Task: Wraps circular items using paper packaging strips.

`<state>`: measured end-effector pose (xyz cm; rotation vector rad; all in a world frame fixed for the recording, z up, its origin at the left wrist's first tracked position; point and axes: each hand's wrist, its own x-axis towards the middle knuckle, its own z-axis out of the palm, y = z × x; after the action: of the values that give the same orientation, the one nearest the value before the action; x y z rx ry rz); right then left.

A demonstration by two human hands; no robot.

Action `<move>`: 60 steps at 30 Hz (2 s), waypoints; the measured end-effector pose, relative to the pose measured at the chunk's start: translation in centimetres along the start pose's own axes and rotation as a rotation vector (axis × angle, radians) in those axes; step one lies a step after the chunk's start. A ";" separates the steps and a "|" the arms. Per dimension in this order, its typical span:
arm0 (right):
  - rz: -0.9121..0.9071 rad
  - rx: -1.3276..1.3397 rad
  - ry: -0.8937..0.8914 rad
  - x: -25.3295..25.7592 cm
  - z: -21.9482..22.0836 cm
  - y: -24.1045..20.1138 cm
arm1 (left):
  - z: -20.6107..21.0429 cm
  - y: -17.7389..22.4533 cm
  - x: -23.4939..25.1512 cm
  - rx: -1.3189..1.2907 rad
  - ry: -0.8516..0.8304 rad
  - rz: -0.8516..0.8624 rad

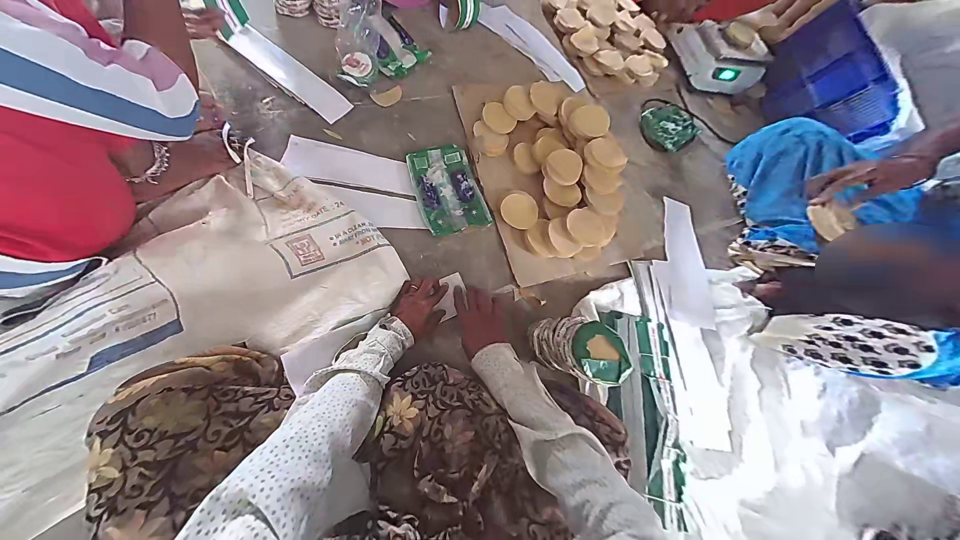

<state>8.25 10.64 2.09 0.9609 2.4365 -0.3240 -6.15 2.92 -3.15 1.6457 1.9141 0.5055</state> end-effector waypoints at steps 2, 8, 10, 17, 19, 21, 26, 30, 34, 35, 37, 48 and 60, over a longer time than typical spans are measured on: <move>-0.005 0.020 -0.025 -2.3 0.8 0.5 | -0.2 0.4 0.0 0.045 -0.043 -0.011; 0.136 0.052 -0.147 -7.5 0.1 1.3 | -4.9 2.2 -4.7 0.029 0.013 -0.133; 0.167 0.117 -0.077 -8.2 0.8 1.8 | -6.6 1.0 -8.8 0.023 0.158 -0.272; 0.112 0.321 0.217 -6.2 -0.1 2.0 | -11.9 -3.9 -18.8 -0.111 0.000 -0.525; 0.080 0.355 0.332 -4.2 -1.6 2.1 | -13.6 -4.8 -20.2 -0.134 0.063 -0.526; 0.042 0.380 0.418 -1.4 -3.6 2.2 | -15.3 -6.9 -21.2 -0.181 0.111 -0.554; 0.014 0.328 0.388 7.8 -8.6 1.8 | -18.1 -12.9 -22.4 -0.244 0.135 -0.629; 0.010 0.229 0.365 15.1 -10.3 1.0 | -19.2 -14.2 -23.8 -0.026 0.132 -0.774; -0.053 0.134 0.308 19.0 -10.9 0.7 | -18.2 -9.4 -26.6 0.050 0.242 -0.394; -0.078 0.110 0.305 19.5 -10.4 0.5 | -17.5 -7.3 -27.5 -0.030 0.149 -0.321; -0.111 0.086 0.296 19.3 -10.0 0.0 | -15.4 -3.2 -28.9 -0.252 -0.091 -0.254; -0.089 0.217 0.475 13.5 -11.4 -2.4 | -5.5 2.1 -31.8 -0.226 0.167 -0.266; -0.085 1.264 0.439 0.6 -2.3 -0.2 | -10.0 -0.9 -11.1 -0.204 0.120 -0.063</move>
<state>6.91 11.65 3.71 1.4851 2.5129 -2.0051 -12.14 -7.34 5.91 1.4496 1.9221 0.7618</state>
